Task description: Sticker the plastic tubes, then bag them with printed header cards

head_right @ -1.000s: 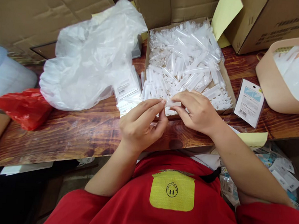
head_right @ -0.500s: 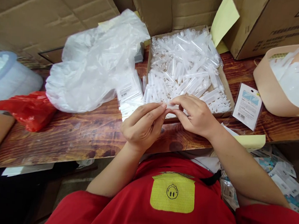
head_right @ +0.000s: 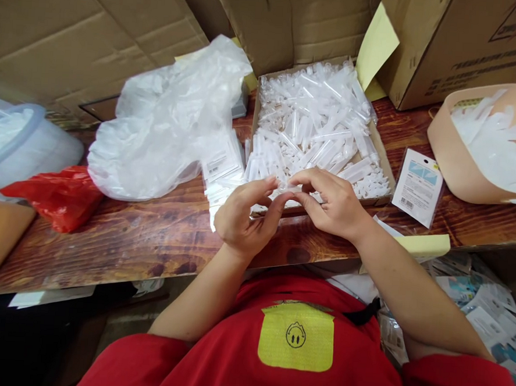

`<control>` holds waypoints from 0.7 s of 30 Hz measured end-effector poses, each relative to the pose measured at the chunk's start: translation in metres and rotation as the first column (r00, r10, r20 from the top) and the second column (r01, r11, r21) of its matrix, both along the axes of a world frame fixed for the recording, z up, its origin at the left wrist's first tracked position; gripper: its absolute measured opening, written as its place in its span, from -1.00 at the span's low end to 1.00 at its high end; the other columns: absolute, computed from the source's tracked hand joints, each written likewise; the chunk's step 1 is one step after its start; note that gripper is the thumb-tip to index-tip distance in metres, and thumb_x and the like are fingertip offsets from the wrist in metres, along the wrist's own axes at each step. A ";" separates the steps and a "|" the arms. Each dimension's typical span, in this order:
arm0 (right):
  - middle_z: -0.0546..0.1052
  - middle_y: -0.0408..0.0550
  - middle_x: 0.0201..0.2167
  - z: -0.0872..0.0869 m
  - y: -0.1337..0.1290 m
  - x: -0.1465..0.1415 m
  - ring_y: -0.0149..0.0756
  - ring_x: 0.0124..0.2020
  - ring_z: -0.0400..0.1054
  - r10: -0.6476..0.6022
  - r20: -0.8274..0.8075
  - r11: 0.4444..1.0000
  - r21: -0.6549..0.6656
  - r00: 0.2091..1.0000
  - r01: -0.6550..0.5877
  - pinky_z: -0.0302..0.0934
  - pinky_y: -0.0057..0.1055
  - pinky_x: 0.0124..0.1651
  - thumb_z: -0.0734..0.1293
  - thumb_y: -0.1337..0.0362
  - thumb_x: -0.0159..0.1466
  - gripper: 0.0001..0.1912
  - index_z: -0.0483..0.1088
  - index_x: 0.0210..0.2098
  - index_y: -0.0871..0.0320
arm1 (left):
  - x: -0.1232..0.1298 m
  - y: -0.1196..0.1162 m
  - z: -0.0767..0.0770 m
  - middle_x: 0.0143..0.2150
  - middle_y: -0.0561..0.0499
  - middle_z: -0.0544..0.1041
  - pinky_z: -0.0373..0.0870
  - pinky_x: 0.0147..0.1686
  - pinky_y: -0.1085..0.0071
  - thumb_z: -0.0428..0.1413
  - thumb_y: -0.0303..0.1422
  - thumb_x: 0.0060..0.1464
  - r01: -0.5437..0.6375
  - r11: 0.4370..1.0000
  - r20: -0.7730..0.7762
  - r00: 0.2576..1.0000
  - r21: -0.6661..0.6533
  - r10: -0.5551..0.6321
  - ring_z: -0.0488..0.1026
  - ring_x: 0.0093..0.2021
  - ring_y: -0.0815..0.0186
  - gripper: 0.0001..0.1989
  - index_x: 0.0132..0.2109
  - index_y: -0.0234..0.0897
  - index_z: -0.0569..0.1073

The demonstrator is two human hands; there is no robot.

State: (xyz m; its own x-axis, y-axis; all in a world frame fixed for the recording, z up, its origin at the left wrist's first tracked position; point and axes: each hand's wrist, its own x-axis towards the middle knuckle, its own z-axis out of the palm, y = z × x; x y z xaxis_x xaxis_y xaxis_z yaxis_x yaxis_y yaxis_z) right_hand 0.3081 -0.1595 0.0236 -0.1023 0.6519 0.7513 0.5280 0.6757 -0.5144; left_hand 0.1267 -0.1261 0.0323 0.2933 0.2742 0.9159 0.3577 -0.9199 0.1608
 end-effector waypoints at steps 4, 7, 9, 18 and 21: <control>0.67 -0.05 -0.21 0.000 0.000 0.001 -0.28 -0.20 0.58 0.003 0.021 1.000 -0.013 1.000 -0.003 0.46 -0.37 -0.10 0.34 0.34 0.38 -0.87 0.49 -0.09 0.09 | 0.001 0.000 0.000 -0.19 -0.02 0.72 0.65 -0.18 0.49 0.24 -0.49 0.22 -0.032 0.999 -0.055 0.998 0.032 0.033 0.68 -0.23 0.35 -0.83 -0.04 -0.28 0.58; 0.67 -0.03 -0.20 -0.001 0.000 0.001 -0.28 -0.20 0.58 0.006 0.019 1.000 -0.029 1.000 -0.005 0.46 -0.36 -0.10 0.34 0.31 0.39 -0.89 0.49 -0.11 0.10 | -0.001 0.000 -0.001 -0.22 0.00 0.72 0.65 -0.24 0.51 0.26 -0.46 0.22 -0.065 0.997 -0.057 0.996 0.035 0.067 0.68 -0.29 0.37 -0.89 -0.10 -0.27 0.60; 0.67 -0.03 -0.20 -0.001 -0.001 0.002 -0.27 -0.19 0.58 0.011 0.013 1.000 -0.028 1.000 -0.010 0.46 -0.35 -0.10 0.34 0.31 0.39 -0.89 0.49 -0.10 0.10 | -0.002 -0.001 -0.001 -0.23 0.01 0.72 0.65 -0.26 0.51 0.26 -0.46 0.21 -0.053 0.998 -0.050 0.997 0.030 0.055 0.67 -0.30 0.37 -0.90 -0.11 -0.27 0.60; 0.66 -0.01 -0.16 0.001 -0.001 0.001 -0.25 -0.14 0.58 0.018 0.020 0.999 -0.048 1.000 -0.017 0.45 -0.35 -0.06 0.31 0.30 0.41 -0.85 0.49 -0.06 0.10 | 0.001 -0.006 0.000 -0.19 0.05 0.63 0.45 -0.53 0.60 0.38 -0.21 0.09 0.201 0.771 0.196 0.975 -0.604 -0.101 0.51 -0.50 0.52 -0.52 0.10 -0.22 0.45; 0.66 -0.03 -0.19 -0.001 0.000 0.002 -0.25 -0.18 0.58 -0.016 0.051 0.999 -0.029 0.999 0.017 0.46 -0.35 -0.08 0.33 0.30 0.39 -0.86 0.48 -0.07 0.08 | 0.001 -0.005 0.003 -0.29 0.07 0.58 0.42 -0.53 0.58 0.39 -0.19 0.06 0.260 0.587 0.220 0.965 -0.767 -0.140 0.44 -0.52 0.52 -0.57 0.03 -0.22 0.52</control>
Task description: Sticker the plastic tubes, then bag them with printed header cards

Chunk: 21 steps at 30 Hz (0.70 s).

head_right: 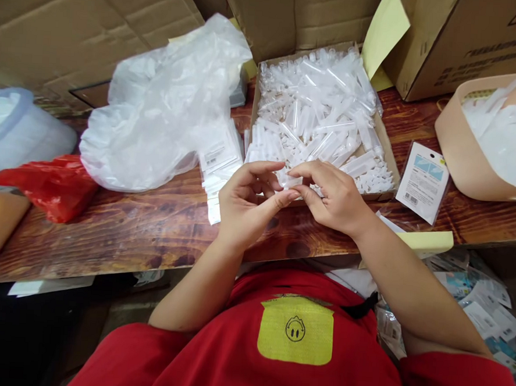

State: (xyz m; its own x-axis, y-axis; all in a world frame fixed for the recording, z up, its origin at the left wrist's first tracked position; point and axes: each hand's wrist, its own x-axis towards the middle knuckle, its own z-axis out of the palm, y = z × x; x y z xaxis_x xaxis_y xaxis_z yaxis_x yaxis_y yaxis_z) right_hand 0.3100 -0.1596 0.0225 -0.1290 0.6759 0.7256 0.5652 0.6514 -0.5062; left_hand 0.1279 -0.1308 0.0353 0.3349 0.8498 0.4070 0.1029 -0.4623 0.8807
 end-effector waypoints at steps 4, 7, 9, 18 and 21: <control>0.66 -0.06 -0.21 0.000 0.000 0.000 -0.26 -0.24 0.57 -0.064 0.008 0.998 -0.003 0.998 0.064 0.46 -0.36 -0.15 0.35 0.27 0.38 -0.87 0.50 -0.09 0.06 | 0.000 0.000 0.002 -0.31 0.05 0.59 0.54 -0.43 0.49 0.40 -0.14 0.02 0.123 0.965 0.085 0.991 -0.231 -0.106 0.46 -0.48 0.47 -0.54 0.02 -0.22 0.55; 0.67 -0.07 -0.19 0.001 0.000 -0.001 -0.26 -0.23 0.57 -0.069 -0.014 0.998 -0.007 0.998 0.069 0.45 -0.36 -0.15 0.35 0.28 0.39 -0.87 0.51 -0.09 0.05 | 0.001 -0.001 0.007 -0.29 0.05 0.61 0.59 -0.45 0.47 0.36 -0.09 0.06 0.199 0.918 0.185 0.972 -0.342 -0.142 0.48 -0.49 0.46 -0.56 0.00 -0.21 0.55; 0.67 -0.07 -0.18 0.001 0.000 -0.001 -0.26 -0.20 0.58 -0.043 -0.020 0.999 0.007 0.999 0.043 0.45 -0.36 -0.12 0.35 0.30 0.38 -0.86 0.51 -0.08 0.06 | 0.002 0.000 0.011 -0.36 0.07 0.61 0.60 -0.49 0.46 0.33 -0.05 0.07 0.230 0.867 0.245 0.961 -0.441 -0.131 0.47 -0.55 0.47 -0.61 -0.09 -0.23 0.56; 0.66 -0.06 -0.18 -0.004 0.000 0.000 -0.27 -0.21 0.57 -0.031 0.031 0.999 0.033 0.999 0.030 0.46 -0.34 -0.12 0.33 0.37 0.37 -0.83 0.49 -0.06 0.10 | 0.009 -0.004 0.028 -0.44 0.01 0.66 0.56 -0.53 0.53 0.44 -0.09 -0.11 0.151 0.795 0.262 0.965 -0.587 0.010 0.62 -0.50 0.33 -0.60 -0.33 -0.32 0.54; 0.66 -0.07 -0.20 -0.003 0.000 0.000 -0.28 -0.21 0.57 -0.031 0.025 0.998 0.055 0.999 0.030 0.46 -0.35 -0.11 0.33 0.38 0.37 -0.83 0.49 -0.06 0.11 | 0.011 -0.007 0.026 -0.45 0.02 0.66 0.58 -0.51 0.51 0.41 -0.06 -0.06 0.079 0.830 0.239 0.969 -0.552 0.067 0.64 -0.50 0.31 -0.60 -0.31 -0.30 0.54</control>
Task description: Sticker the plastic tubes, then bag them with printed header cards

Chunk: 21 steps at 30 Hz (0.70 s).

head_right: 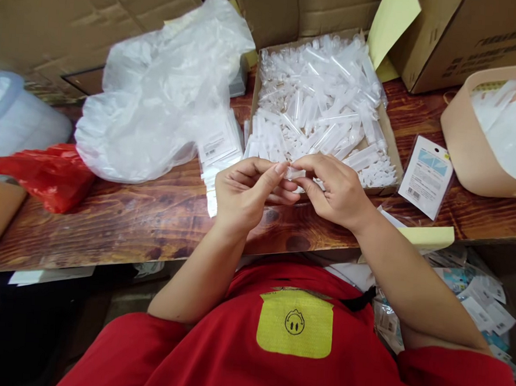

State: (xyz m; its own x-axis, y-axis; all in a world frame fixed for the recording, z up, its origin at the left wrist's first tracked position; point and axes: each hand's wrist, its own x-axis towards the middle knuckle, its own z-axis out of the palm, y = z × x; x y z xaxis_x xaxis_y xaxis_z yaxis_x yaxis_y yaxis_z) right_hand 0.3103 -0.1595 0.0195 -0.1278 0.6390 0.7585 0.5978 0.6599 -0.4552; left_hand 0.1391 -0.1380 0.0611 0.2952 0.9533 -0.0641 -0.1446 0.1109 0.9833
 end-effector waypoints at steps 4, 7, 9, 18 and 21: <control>0.67 -0.08 -0.20 0.002 0.000 -0.001 -0.27 -0.20 0.58 -0.013 -0.019 1.000 -0.015 1.000 0.012 0.47 -0.36 -0.12 0.33 0.35 0.38 -0.84 0.51 -0.08 0.10 | 0.002 0.001 -0.003 -0.48 0.05 0.63 0.57 -0.53 0.51 0.37 -0.05 0.01 -0.017 1.000 0.006 1.000 0.003 0.017 0.61 -0.52 0.34 -0.62 -0.27 -0.28 0.55; 0.67 -0.09 -0.22 0.001 0.000 -0.002 -0.29 -0.24 0.58 -0.036 -0.038 0.999 -0.019 0.999 0.036 0.47 -0.38 -0.15 0.33 0.33 0.38 -0.85 0.52 -0.09 0.11 | 0.003 0.003 -0.004 -0.45 0.05 0.63 0.54 -0.53 0.53 0.33 -0.06 0.07 0.006 1.000 0.005 1.000 -0.023 -0.006 0.62 -0.49 0.35 -0.64 -0.24 -0.28 0.55; 0.67 -0.08 -0.22 0.001 0.001 -0.002 -0.28 -0.24 0.58 -0.057 -0.039 0.998 -0.026 0.998 0.056 0.47 -0.38 -0.15 0.34 0.32 0.37 -0.86 0.52 -0.10 0.12 | 0.002 0.003 -0.003 -0.41 0.05 0.63 0.54 -0.53 0.53 0.30 -0.06 0.11 0.015 1.000 0.022 1.000 -0.016 -0.015 0.61 -0.47 0.36 -0.65 -0.20 -0.27 0.55; 0.66 -0.06 -0.20 0.001 0.002 0.000 -0.30 -0.25 0.57 -0.033 -0.049 0.999 -0.044 0.998 0.031 0.46 -0.37 -0.14 0.37 0.30 0.38 -0.85 0.51 -0.07 0.12 | -0.006 -0.028 -0.006 -0.59 0.18 0.35 0.18 -0.60 0.56 0.17 -0.18 0.24 0.295 0.952 -0.117 0.951 0.078 -0.285 0.23 -0.64 0.53 -0.68 -0.41 -0.23 0.33; 0.66 -0.04 -0.14 0.001 0.003 0.000 -0.26 -0.18 0.58 -0.003 -0.072 0.999 -0.033 0.997 0.001 0.46 -0.34 -0.09 0.38 0.31 0.37 -0.83 0.49 -0.04 0.11 | -0.005 -0.041 -0.005 -0.53 0.14 0.41 0.22 -0.49 0.53 0.16 -0.28 0.24 0.703 0.711 -0.368 0.665 0.014 -0.650 0.29 -0.53 0.49 -0.74 -0.40 -0.28 0.40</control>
State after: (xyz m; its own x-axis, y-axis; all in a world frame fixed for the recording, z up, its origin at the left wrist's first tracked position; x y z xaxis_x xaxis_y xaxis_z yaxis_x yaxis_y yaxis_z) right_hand 0.3099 -0.1566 0.0204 -0.0723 0.6637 0.7445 0.5641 0.6428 -0.5183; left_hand 0.1344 -0.1792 0.0562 0.8501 0.5033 -0.1551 0.2305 -0.0908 0.9688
